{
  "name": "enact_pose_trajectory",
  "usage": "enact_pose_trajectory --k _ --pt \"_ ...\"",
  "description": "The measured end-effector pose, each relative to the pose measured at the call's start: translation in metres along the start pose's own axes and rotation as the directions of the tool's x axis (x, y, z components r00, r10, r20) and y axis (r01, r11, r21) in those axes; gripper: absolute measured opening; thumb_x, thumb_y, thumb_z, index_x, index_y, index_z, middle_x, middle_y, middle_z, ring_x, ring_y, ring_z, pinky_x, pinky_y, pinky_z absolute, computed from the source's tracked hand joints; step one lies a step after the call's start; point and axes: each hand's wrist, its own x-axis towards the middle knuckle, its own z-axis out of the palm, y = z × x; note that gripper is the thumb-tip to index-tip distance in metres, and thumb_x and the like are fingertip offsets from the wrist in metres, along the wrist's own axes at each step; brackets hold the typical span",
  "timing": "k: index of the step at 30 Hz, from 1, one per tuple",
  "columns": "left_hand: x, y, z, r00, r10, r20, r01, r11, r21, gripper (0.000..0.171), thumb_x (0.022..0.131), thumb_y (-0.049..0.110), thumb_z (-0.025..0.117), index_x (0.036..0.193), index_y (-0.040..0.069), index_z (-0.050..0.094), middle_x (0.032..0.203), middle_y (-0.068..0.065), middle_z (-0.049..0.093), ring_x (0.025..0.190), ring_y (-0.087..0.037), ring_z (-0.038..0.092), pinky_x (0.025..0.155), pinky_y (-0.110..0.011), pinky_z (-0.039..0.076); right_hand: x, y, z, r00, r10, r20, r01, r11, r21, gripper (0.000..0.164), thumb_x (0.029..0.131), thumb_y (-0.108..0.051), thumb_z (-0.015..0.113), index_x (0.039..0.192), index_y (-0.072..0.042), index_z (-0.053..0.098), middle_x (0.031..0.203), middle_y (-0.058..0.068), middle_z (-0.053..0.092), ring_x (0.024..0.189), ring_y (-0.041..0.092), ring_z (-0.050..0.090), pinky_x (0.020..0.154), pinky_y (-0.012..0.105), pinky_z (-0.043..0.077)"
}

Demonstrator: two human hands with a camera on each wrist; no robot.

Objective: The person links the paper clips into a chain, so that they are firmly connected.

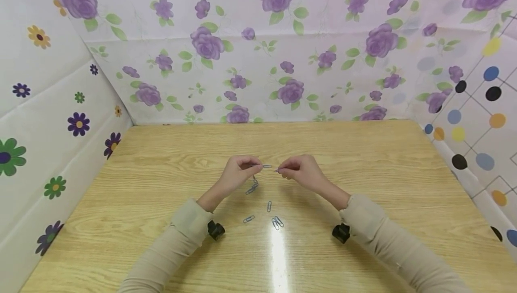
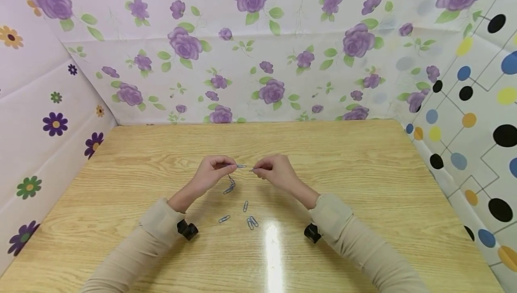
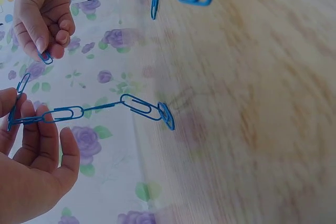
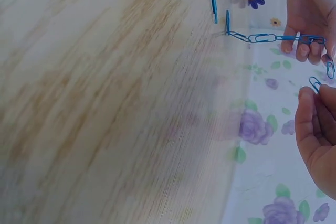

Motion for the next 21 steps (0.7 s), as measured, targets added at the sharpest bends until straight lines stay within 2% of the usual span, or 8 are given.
enact_pose_trajectory --k 5,10,12,14,18,21 --pt "0.0 0.0 0.0 1.0 -0.008 -0.011 0.008 1.0 0.02 0.014 0.088 0.009 0.06 0.091 -0.003 0.067 0.088 -0.011 0.064 0.076 -0.025 0.059 0.065 -0.034 0.049 -0.001 -0.003 0.002 0.998 -0.054 -0.012 0.053 0.995 -0.082 0.009 0.082 -0.004 0.066 0.087 0.002 0.071 0.082 0.012 0.069 0.069 0.024 0.065 0.057 0.024 0.051" --pt "0.0 0.0 0.0 1.0 -0.022 -0.001 0.022 1.0 0.004 0.014 0.087 0.009 0.061 0.091 -0.003 0.067 0.087 -0.008 0.063 0.08 -0.039 0.056 0.065 -0.038 0.048 0.001 -0.006 0.005 0.993 -0.105 -0.059 0.096 0.984 -0.15 0.007 0.079 -0.003 0.069 0.084 0.001 0.072 0.08 0.012 0.069 0.067 0.018 0.065 0.057 0.021 0.051" --pt "0.0 0.001 0.0 1.0 -0.027 0.002 0.027 1.0 0.0 0.014 0.087 0.009 0.061 0.091 -0.003 0.067 0.087 -0.008 0.063 0.079 -0.04 0.055 0.064 -0.04 0.048 0.003 -0.006 0.007 0.99 -0.122 -0.076 0.108 0.98 -0.17 0.007 0.079 -0.003 0.069 0.085 0.001 0.072 0.08 0.012 0.069 0.067 0.015 0.065 0.057 0.02 0.05" --pt "0.001 0.001 0.0 1.0 -0.028 0.006 0.028 1.0 -0.001 0.015 0.087 0.008 0.061 0.092 -0.004 0.066 0.088 -0.009 0.063 0.077 -0.035 0.056 0.064 -0.041 0.048 0.004 -0.006 0.009 0.986 -0.143 -0.09 0.125 0.975 -0.185 0.008 0.079 -0.003 0.069 0.085 0.001 0.072 0.079 0.012 0.069 0.066 0.015 0.065 0.056 0.02 0.05" --pt "0.0 0.007 0.001 1.0 -0.028 0.01 0.028 1.0 -0.007 0.014 0.087 0.004 0.059 0.091 -0.008 0.065 0.089 -0.014 0.063 0.074 -0.019 0.056 0.068 -0.048 0.047 0.006 -0.008 0.013 0.981 -0.163 -0.109 0.142 0.974 -0.174 0.008 0.079 -0.003 0.069 0.085 0.001 0.072 0.079 0.013 0.069 0.064 0.016 0.065 0.054 0.019 0.05" --pt "-0.003 0.019 0.002 1.0 -0.031 -0.004 0.031 0.999 0.007 0.014 0.087 0.002 0.058 0.091 -0.01 0.064 0.088 -0.015 0.063 0.073 -0.013 0.055 0.068 -0.04 0.048 0.006 -0.01 0.016 0.979 -0.163 -0.121 0.143 0.977 -0.158 0.008 0.079 -0.004 0.069 0.084 0.001 0.072 0.079 0.013 0.069 0.063 0.015 0.065 0.054 0.019 0.05"
